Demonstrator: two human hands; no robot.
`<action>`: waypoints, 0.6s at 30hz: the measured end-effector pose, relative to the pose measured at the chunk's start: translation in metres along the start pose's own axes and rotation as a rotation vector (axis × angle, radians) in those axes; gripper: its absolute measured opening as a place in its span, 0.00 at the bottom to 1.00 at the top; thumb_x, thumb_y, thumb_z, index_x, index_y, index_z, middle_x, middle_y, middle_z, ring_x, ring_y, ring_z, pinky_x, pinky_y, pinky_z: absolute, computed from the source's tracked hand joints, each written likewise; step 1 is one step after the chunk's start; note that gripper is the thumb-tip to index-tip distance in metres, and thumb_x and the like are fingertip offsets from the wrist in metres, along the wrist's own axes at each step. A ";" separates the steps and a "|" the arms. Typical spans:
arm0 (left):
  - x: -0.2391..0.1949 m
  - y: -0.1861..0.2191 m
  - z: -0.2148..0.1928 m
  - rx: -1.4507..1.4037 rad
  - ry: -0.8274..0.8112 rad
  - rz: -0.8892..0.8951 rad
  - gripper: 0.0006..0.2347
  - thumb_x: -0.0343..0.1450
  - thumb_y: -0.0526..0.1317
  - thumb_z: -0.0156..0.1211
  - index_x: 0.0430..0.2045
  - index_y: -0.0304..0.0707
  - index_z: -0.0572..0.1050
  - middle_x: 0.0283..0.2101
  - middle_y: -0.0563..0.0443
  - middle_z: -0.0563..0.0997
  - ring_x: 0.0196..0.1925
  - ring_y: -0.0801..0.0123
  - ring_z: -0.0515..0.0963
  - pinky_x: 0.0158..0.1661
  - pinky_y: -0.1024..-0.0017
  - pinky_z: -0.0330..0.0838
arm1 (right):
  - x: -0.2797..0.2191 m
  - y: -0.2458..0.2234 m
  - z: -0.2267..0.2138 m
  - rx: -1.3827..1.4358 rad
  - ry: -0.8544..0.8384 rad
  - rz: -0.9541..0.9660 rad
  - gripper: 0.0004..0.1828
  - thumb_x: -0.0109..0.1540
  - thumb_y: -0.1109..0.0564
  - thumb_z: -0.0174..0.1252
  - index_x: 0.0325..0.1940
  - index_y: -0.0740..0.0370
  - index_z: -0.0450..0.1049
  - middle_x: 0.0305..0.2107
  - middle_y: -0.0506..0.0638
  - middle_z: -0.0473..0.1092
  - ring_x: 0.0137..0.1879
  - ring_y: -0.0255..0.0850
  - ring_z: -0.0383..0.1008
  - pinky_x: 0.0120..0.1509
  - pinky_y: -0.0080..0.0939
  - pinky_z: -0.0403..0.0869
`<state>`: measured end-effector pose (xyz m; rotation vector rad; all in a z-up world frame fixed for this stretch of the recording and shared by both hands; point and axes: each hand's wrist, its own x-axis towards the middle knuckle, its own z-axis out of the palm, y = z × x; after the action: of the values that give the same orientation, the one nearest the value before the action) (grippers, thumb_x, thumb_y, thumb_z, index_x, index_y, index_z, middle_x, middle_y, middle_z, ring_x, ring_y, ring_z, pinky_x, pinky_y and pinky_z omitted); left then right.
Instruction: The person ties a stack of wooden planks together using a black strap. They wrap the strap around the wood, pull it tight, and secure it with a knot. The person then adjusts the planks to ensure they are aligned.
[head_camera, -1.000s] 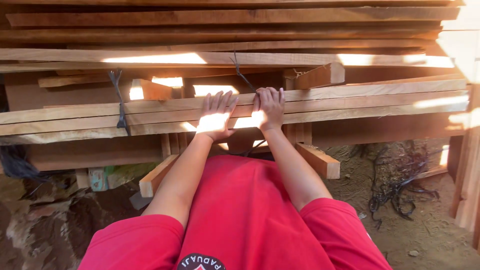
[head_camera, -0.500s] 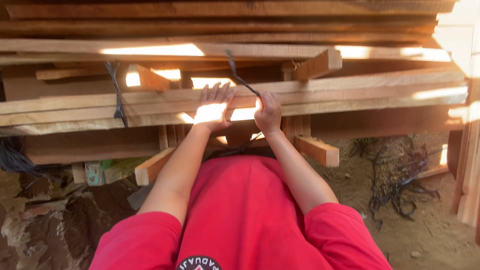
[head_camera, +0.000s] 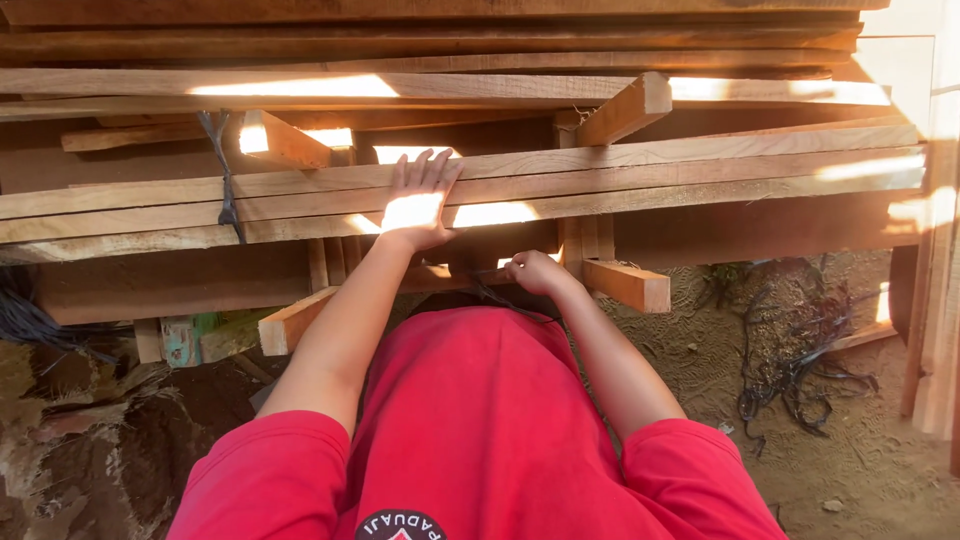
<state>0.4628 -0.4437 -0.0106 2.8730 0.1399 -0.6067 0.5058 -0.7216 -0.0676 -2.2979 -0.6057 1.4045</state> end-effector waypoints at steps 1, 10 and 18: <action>-0.001 0.002 -0.004 0.000 -0.001 0.001 0.50 0.57 0.61 0.70 0.75 0.56 0.48 0.79 0.51 0.46 0.80 0.52 0.42 0.74 0.43 0.30 | 0.012 0.006 0.008 0.001 0.000 0.001 0.18 0.64 0.47 0.49 0.40 0.56 0.82 0.38 0.62 0.79 0.53 0.65 0.77 0.59 0.62 0.73; 0.017 -0.001 -0.004 -0.212 0.197 -0.063 0.37 0.67 0.69 0.55 0.70 0.58 0.56 0.68 0.63 0.61 0.69 0.69 0.57 0.70 0.55 0.40 | 0.055 -0.003 0.031 1.050 0.324 0.298 0.12 0.64 0.60 0.47 0.27 0.62 0.71 0.11 0.42 0.58 0.12 0.33 0.56 0.15 0.34 0.58; 0.076 -0.003 -0.027 -0.288 -0.204 -0.317 0.27 0.75 0.67 0.29 0.49 0.63 0.78 0.47 0.60 0.85 0.54 0.66 0.83 0.57 0.59 0.66 | 0.142 0.098 0.093 1.087 0.721 0.406 0.09 0.52 0.68 0.48 0.18 0.76 0.69 0.06 0.56 0.61 0.12 0.45 0.66 0.17 0.41 0.66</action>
<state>0.5419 -0.4312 -0.0175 2.5108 0.6058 -0.8534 0.4960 -0.7183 -0.2633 -1.7759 0.7150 0.6166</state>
